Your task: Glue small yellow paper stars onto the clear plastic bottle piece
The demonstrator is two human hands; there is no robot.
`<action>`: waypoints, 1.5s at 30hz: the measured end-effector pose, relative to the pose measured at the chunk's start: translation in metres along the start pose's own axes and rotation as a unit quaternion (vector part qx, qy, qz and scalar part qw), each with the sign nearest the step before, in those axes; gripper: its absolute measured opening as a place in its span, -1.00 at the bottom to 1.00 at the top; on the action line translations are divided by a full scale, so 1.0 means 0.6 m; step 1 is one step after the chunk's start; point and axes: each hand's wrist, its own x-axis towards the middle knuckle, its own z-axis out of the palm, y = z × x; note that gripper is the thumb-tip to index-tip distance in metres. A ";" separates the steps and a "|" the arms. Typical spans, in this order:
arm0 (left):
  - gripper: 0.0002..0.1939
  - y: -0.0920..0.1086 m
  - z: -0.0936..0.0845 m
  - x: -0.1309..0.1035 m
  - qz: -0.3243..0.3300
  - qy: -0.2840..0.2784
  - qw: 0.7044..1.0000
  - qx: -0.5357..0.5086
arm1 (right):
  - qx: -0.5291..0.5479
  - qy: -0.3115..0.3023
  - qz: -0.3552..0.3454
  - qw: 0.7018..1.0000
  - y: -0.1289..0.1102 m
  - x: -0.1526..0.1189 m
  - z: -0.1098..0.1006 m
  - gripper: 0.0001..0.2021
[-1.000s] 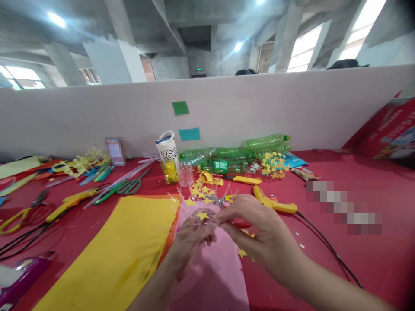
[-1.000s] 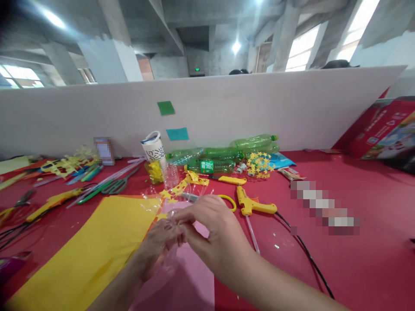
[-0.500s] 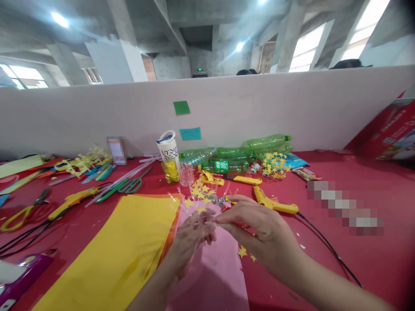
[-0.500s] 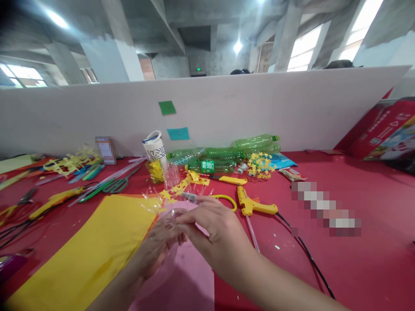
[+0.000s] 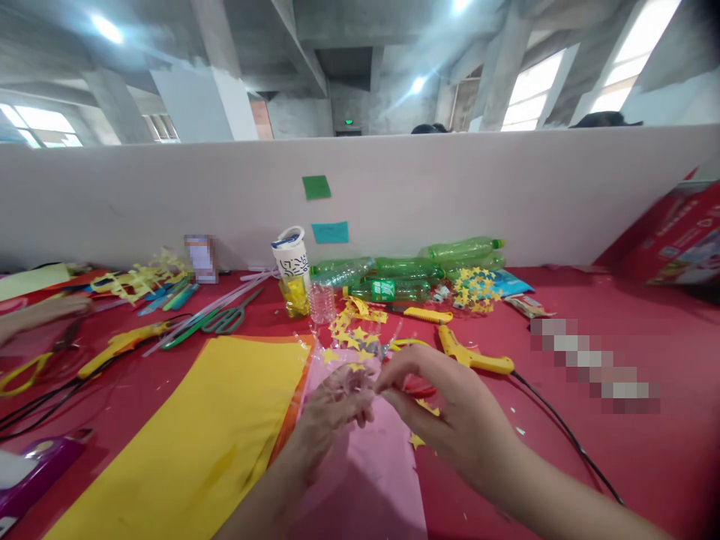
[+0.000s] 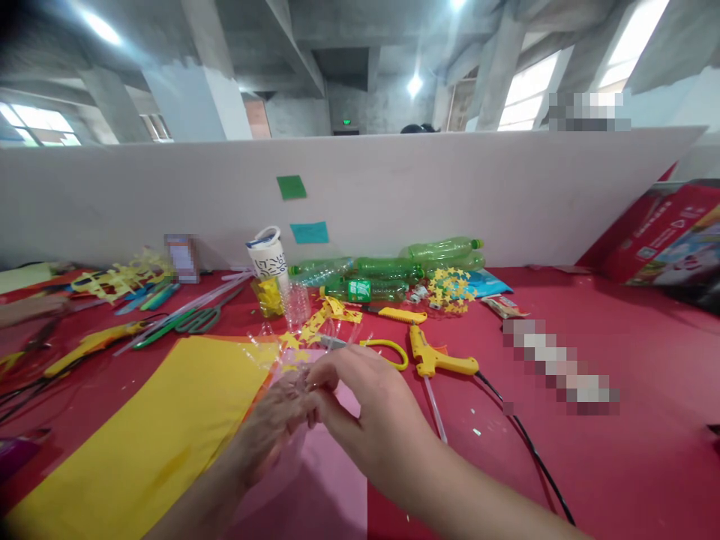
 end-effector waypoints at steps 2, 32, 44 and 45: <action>-0.70 -0.003 -0.004 0.002 -0.007 -0.017 1.000 0.008 | 0.001 0.007 0.010 1.000 0.001 0.000 0.000 -0.84; -0.80 0.001 -0.001 0.005 0.000 0.008 1.000 -0.018 | -0.136 0.060 -0.009 0.989 -0.013 0.004 -0.051 -0.81; -0.67 -0.026 -0.010 0.017 0.002 0.067 0.996 -0.061 | -0.151 0.059 -0.002 0.987 -0.004 0.008 -0.051 -0.89; -0.64 -0.026 -0.010 0.017 -0.009 0.068 0.995 -0.073 | -0.153 0.059 -0.001 0.986 -0.003 0.008 -0.051 -0.89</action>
